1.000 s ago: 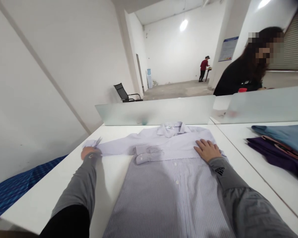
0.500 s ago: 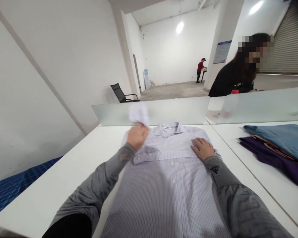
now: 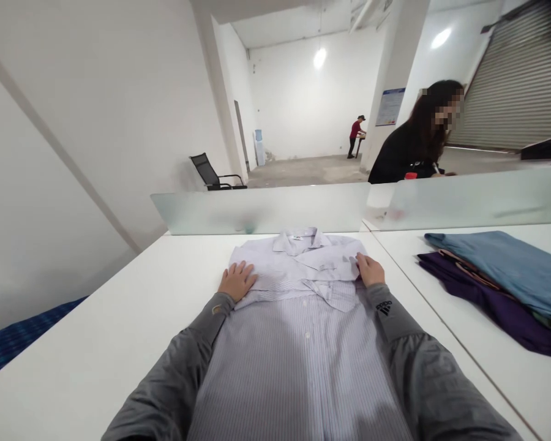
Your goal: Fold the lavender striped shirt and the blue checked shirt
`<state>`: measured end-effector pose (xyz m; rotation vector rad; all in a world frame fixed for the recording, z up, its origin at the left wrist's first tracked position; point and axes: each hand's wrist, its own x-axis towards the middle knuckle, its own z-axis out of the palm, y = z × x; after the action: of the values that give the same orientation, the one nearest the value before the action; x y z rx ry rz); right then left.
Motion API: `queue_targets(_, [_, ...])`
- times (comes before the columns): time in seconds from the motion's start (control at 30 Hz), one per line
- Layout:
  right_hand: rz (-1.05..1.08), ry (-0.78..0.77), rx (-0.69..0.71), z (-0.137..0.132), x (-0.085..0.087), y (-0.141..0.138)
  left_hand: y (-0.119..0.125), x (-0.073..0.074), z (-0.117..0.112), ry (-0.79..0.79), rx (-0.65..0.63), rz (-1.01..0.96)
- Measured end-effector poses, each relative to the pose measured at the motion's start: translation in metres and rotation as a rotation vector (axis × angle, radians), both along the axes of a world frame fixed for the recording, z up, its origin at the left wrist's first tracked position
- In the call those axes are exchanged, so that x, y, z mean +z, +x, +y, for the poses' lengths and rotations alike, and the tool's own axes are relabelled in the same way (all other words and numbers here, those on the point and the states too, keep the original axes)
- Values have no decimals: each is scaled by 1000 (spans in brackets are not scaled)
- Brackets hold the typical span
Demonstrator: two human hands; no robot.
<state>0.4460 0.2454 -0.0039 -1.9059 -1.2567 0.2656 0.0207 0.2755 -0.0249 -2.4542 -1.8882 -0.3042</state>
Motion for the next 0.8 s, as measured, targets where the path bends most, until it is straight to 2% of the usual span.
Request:
queue_targets(0.1, [34, -37, 68, -2, 9, -3, 3, 0, -1, -14, 5, -7])
queue_targets(0.2, [26, 38, 104, -4, 10, -8, 4, 2, -1, -22, 13, -9])
queue_targets(0.3, [2, 171, 69, -7, 6, -11, 3, 2, -1, -23, 23, 2])
queue_targets(0.47, [-70, 105, -2, -10, -1, -12, 3, 2, -2, -25, 27, 17])
queue_targets(0.57, [-118, 186, -22, -15, 8, -17, 3, 2, -2, -33, 28, 12])
queue_targets(0.63, [-168, 167, 91, -20, 19, -26, 3, 2, -2, -37, 27, 7])
queue_targets(0.73, [-264, -117, 438, -32, 32, -42, 3, 3, -3, -34, 23, 0])
queue_targets(0.8, [-410, -258, 592, -44, 34, -53, 3, 4, -3, -31, 22, -5])
